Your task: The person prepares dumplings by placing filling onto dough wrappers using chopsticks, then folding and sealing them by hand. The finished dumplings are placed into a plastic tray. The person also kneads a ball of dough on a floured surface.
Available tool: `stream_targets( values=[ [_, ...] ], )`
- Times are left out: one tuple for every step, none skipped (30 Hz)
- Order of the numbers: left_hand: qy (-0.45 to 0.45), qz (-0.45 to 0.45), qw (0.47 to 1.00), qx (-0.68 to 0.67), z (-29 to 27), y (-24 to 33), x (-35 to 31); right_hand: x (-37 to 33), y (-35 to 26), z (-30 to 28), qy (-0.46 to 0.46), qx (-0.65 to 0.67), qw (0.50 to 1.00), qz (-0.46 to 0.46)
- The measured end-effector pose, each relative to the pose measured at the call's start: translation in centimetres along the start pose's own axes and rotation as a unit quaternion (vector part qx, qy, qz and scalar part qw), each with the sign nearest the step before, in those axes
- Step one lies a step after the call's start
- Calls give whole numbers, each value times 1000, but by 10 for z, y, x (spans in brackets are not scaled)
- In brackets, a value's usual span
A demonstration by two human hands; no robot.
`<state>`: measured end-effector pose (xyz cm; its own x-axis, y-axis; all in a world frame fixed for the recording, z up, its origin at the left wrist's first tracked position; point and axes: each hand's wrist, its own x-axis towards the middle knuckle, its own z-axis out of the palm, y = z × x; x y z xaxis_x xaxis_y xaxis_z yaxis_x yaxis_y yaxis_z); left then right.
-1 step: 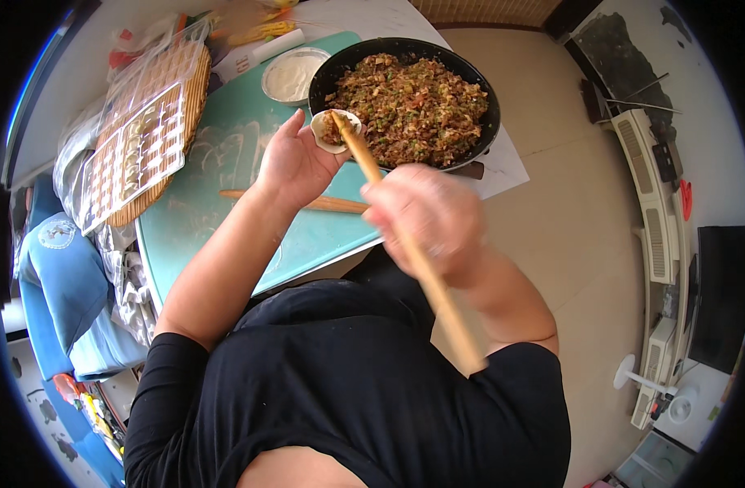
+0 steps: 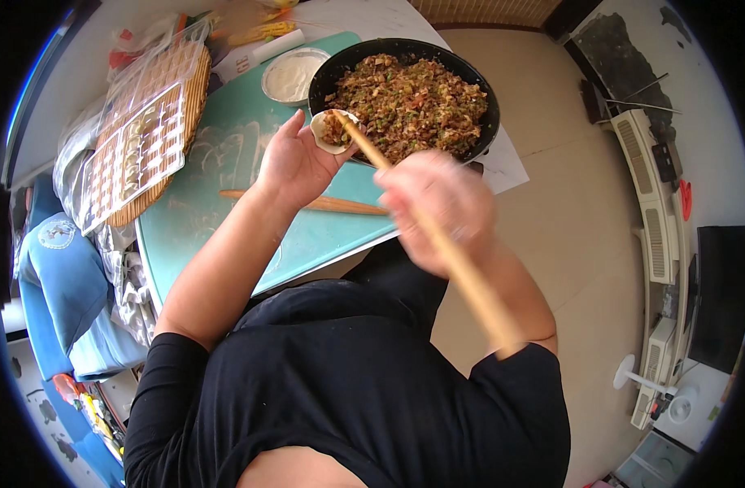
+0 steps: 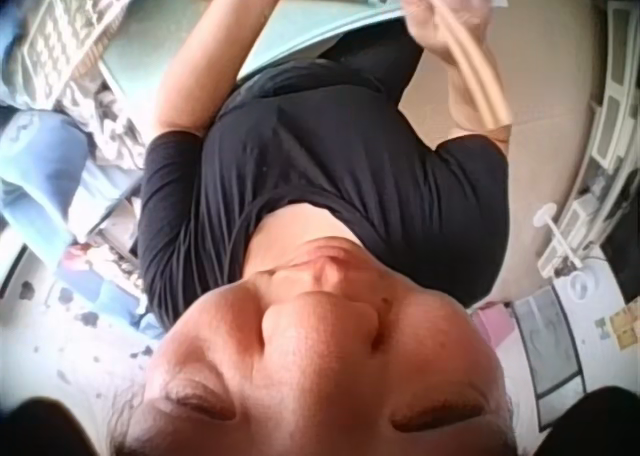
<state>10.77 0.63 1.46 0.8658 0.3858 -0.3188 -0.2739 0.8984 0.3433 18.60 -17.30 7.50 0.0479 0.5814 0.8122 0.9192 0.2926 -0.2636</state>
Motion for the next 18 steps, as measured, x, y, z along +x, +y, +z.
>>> stream_targets(
  values=[
    [-3,-2,1000,-3,0,-1,2,3,6,-10,3,18,999,26],
    [-15,-12,1000,0,0,-2,3,3,12,-13,42,91,992,79],
    [-25,-18,1000,3,-2,-1,4,1,19,-16,80,166,974,128],
    [-36,-25,999,6,-2,0,4,0,34,-22,78,210,961,161],
    [-28,-23,999,8,-1,-1,3,-2,42,-23,117,254,930,240],
    [-22,-20,1000,11,2,0,1,-4,50,-24,132,232,908,324],
    [-15,-17,1000,14,5,0,0,-5,55,-26,147,208,878,405],
    [-22,-21,999,17,7,1,-2,-7,54,-30,161,240,878,381],
    [-26,-26,999,19,6,1,-5,-12,49,-34,174,272,876,358],
    [-30,-31,999,21,5,1,-7,-15,45,-36,186,304,872,335],
    [-45,-37,998,15,4,2,-7,-17,43,-34,180,312,871,334],
    [-60,-45,997,11,3,1,-7,-19,40,-30,176,318,870,332],
    [-75,-53,996,7,2,1,-7,-21,38,-26,173,325,869,331],
    [-74,-55,996,6,2,0,-7,-21,35,-21,156,305,886,312],
    [-70,-56,996,4,1,-1,-9,-23,37,-20,107,294,906,284],
    [-66,-56,996,2,0,-2,-11,-22,36,-23,111,294,906,283],
    [-64,-56,996,7,-1,-1,-12,-20,35,-29,114,294,906,283],
    [-65,-56,996,11,0,0,-13,-20,37,-35,131,322,890,294]
  ],
)
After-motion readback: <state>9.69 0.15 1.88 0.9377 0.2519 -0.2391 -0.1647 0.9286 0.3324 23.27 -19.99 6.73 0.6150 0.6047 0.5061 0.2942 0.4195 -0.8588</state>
